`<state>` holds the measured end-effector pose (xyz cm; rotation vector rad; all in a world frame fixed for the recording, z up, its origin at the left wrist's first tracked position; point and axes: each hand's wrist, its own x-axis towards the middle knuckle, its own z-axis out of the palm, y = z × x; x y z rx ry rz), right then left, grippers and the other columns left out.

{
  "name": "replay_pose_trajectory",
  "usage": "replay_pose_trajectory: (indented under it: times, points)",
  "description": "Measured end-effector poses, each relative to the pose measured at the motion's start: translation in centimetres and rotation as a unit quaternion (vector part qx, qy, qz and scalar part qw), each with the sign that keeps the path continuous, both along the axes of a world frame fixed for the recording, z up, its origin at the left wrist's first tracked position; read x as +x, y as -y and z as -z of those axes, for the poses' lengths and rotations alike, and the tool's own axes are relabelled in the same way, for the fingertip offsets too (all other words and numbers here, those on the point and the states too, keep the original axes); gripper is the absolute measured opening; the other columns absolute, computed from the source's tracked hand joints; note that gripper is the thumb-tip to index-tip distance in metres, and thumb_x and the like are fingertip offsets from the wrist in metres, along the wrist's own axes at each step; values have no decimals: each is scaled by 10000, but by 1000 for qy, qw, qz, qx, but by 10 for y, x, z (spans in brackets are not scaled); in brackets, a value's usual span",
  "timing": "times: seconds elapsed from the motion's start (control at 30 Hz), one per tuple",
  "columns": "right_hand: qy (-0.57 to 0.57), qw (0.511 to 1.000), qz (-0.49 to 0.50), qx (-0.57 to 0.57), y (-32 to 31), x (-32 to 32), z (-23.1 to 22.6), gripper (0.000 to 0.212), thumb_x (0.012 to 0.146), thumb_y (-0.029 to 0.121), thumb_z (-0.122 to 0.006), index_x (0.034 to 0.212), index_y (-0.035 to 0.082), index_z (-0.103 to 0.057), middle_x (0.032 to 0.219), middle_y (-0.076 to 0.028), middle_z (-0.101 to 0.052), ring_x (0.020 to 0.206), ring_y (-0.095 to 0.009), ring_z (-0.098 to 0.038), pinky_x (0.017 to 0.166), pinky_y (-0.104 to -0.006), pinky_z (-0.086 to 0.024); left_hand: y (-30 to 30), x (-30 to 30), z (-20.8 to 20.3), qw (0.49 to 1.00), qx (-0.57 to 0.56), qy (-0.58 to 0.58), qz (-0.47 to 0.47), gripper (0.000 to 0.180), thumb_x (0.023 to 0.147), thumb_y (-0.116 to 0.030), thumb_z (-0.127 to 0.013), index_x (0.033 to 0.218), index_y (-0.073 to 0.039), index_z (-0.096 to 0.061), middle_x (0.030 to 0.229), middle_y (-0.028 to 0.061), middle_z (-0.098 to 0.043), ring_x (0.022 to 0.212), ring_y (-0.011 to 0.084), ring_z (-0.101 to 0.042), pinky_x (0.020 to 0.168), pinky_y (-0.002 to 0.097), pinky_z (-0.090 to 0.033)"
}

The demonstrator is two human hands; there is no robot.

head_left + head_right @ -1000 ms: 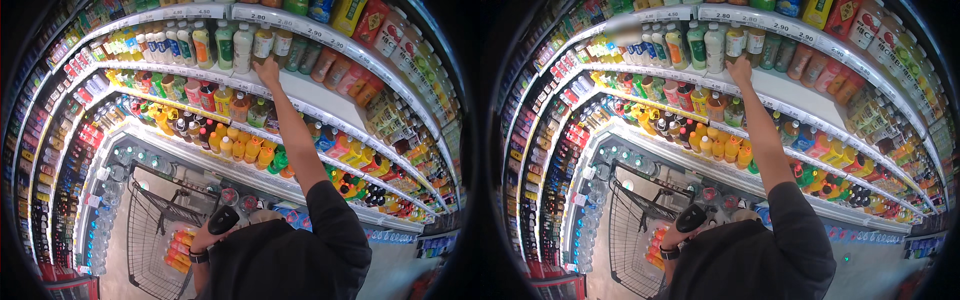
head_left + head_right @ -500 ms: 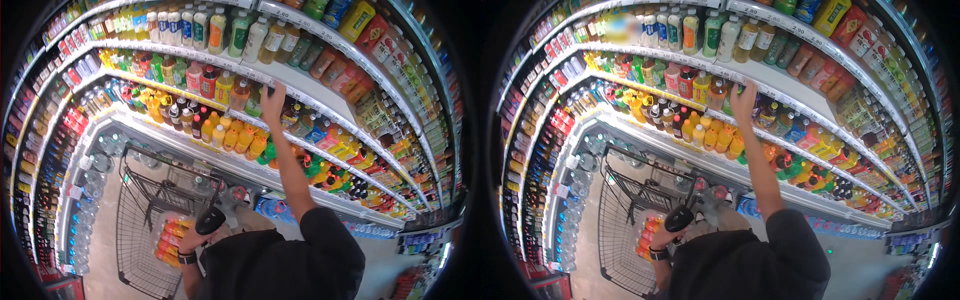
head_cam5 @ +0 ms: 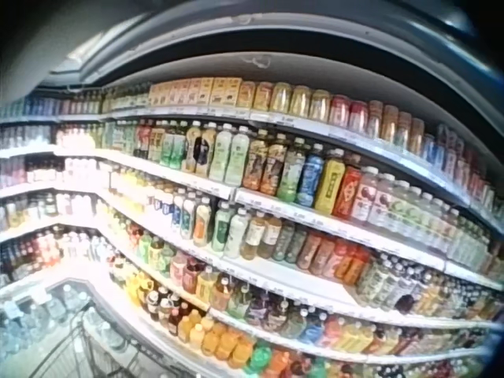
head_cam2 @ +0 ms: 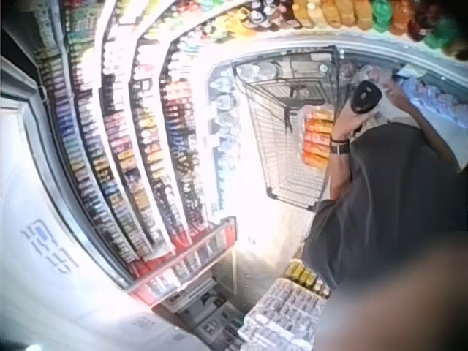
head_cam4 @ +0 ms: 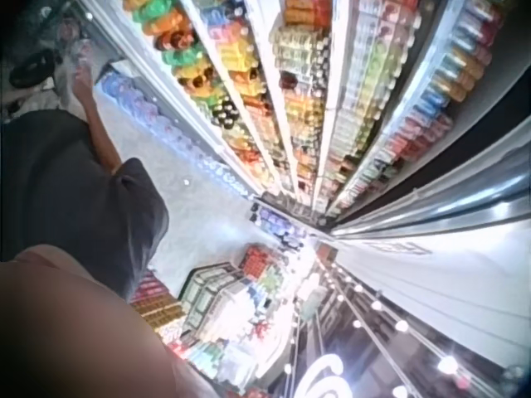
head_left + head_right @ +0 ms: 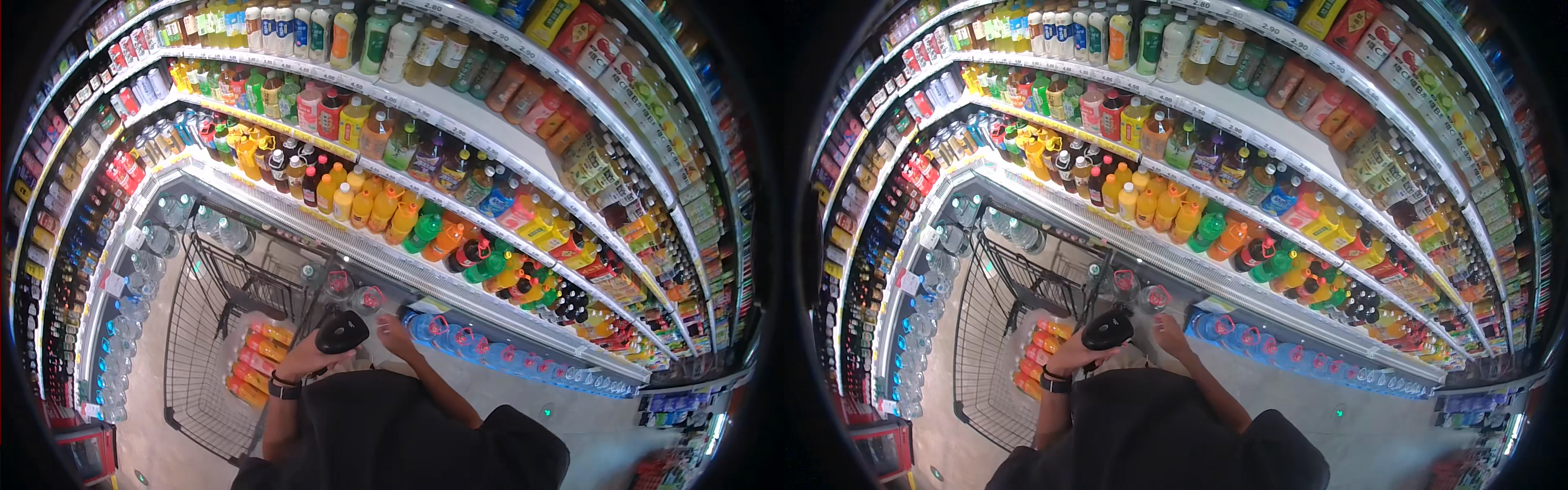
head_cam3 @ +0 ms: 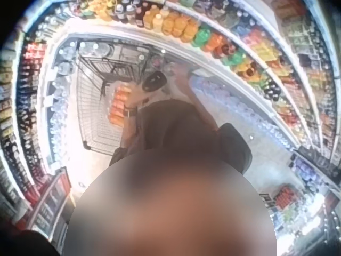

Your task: The recorder uses a handheld scanner to scan the barcodes on various bottled beverages and places them into a shopping cart in a supermarket.

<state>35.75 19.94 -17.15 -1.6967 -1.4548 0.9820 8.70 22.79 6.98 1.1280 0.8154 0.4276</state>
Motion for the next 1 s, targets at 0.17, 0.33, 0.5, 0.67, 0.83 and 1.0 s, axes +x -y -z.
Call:
replay_pose_trajectory:
  times: [0.17,0.33,0.5,0.67,0.83,1.0]
  points:
    - [-38,987,-151,50,21,-8,-4,298,862,114,-619,1148,41,-584,1038,-169,-607,923,-289,-646,812,-381,-528,58,26,9,997,-53,33,-34,338,842,-221,-799,1117,-81,-664,754,-38,-621,600,31,-518,544,214,-412]
    - [-166,984,-69,12,36,0,100,241,967,226,-547,1048,9,-614,1009,-166,-653,1012,-356,-618,913,-439,-473,92,37,8,992,116,-9,-39,497,840,-306,-800,1217,-47,-604,955,9,-695,844,94,-580,810,308,-486]
    - [-70,967,-235,-66,53,-59,9,232,937,158,-617,1124,21,-600,1028,-169,-686,927,-273,-689,799,-354,-540,160,-19,-1,986,89,-64,-122,381,864,-268,-770,1127,-37,-620,837,-5,-657,726,92,-548,682,287,-470]
    - [-58,917,-366,-144,75,-113,3,274,929,171,-630,1162,29,-607,1047,-155,-682,961,-243,-681,832,-342,-533,206,-64,21,975,8,-78,-207,354,875,-290,-760,1101,-51,-628,733,-35,-610,623,27,-510,548,215,-417]
    - [-137,795,-552,-211,58,-218,-72,289,942,187,-628,1164,3,-608,1077,-110,-672,985,-187,-657,860,-317,-523,243,-126,32,965,-29,-8,-261,377,868,-277,-767,1142,-63,-622,729,-45,-606,573,33,-526,518,215,-420]
    - [-158,800,-494,-303,38,-348,-42,308,897,72,-623,1195,-6,-612,979,-79,-683,863,-137,-658,776,-287,-530,270,-202,20,915,-14,17,-402,390,853,-285,-778,1149,-74,-635,695,-43,-598,558,36,-527,506,218,-419]
